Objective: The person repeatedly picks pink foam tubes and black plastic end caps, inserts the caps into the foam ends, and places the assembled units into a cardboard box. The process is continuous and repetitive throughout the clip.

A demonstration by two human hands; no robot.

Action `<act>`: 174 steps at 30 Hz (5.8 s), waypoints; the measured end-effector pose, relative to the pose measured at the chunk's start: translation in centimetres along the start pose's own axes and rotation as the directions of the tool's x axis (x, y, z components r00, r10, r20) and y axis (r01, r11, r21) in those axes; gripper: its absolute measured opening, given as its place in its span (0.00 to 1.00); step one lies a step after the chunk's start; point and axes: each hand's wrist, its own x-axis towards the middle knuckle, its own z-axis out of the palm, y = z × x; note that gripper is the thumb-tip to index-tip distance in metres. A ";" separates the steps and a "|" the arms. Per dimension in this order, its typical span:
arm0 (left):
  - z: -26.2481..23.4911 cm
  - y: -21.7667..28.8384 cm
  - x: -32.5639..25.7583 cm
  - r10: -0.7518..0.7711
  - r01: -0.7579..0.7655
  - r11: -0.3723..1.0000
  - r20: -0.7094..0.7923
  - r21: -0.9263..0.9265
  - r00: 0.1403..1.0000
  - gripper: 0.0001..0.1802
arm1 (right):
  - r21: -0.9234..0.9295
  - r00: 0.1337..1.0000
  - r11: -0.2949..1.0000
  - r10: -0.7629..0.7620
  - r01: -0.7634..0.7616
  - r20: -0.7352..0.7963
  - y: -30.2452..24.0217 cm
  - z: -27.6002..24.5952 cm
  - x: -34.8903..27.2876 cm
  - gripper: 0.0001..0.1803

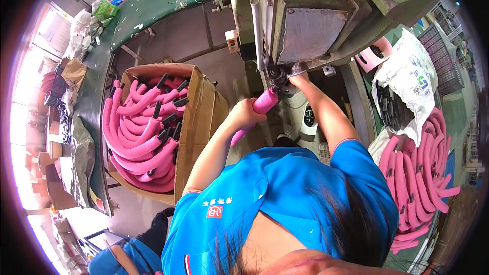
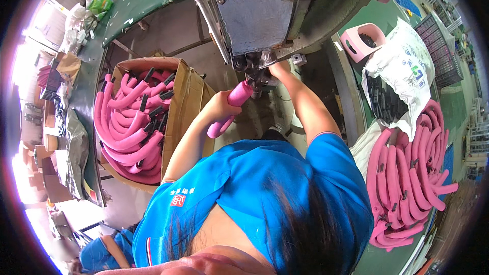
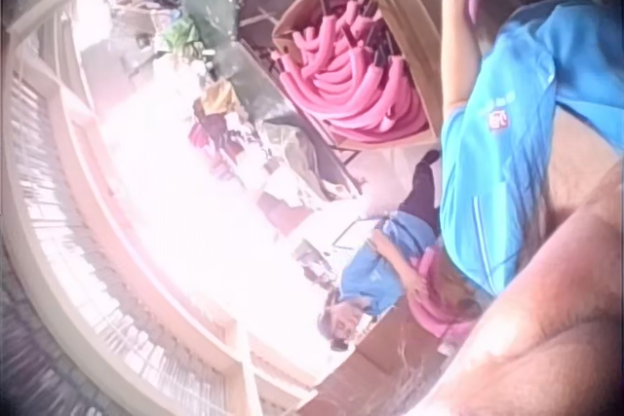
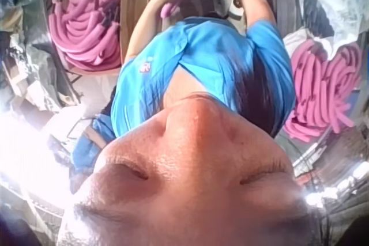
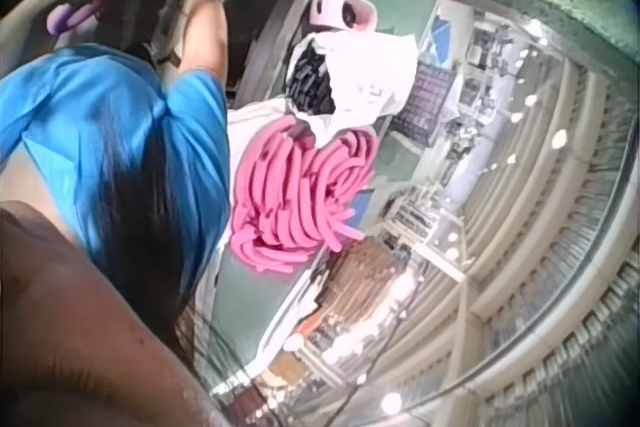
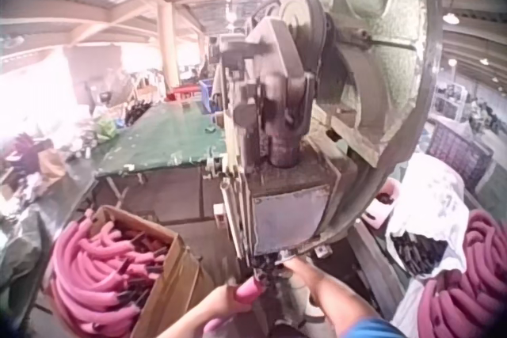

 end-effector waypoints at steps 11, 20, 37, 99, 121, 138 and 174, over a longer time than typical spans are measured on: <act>-2.0 2.9 -1.8 0.087 -0.087 0.996 0.030 -0.017 0.996 0.23 | 0.831 0.959 0.501 -0.003 -0.244 0.283 -2.7 -9.0 -7.0 0.09; -7.8 -1.5 -13.6 0.157 -0.176 0.976 -0.150 -0.124 0.976 0.22 | 0.897 0.915 0.325 -0.169 -0.300 0.367 -9.6 -13.8 -11.7 0.11; -21.3 -17.9 -19.7 0.320 0.612 0.434 -0.748 0.662 0.582 0.30 | 0.860 0.940 0.390 0.042 -0.329 0.340 -8.4 -12.2 -14.8 0.18; 11.6 11.3 -14.0 0.332 -0.318 0.942 -0.169 0.103 0.928 0.22 | 0.876 0.937 0.360 0.258 -0.321 0.237 23.3 -27.4 -21.4 0.13; 13.1 11.9 -11.7 0.439 -0.412 0.895 -0.175 0.170 0.881 0.23 | 0.981 0.998 -0.192 -0.052 -0.029 0.020 -1.9 -25.1 -27.7 0.12; 7.9 7.7 -12.0 0.305 -0.297 0.952 -0.200 0.070 0.931 0.19 | 0.985 0.907 0.027 -0.388 -0.169 0.166 -6.3 -20.3 -23.8 0.14; -1.0 0.4 -0.6 0.038 -0.039 0.996 -0.005 -0.077 0.999 0.27 | 0.651 0.874 0.674 -0.015 -0.350 0.485 -9.4 -13.1 -7.0 0.15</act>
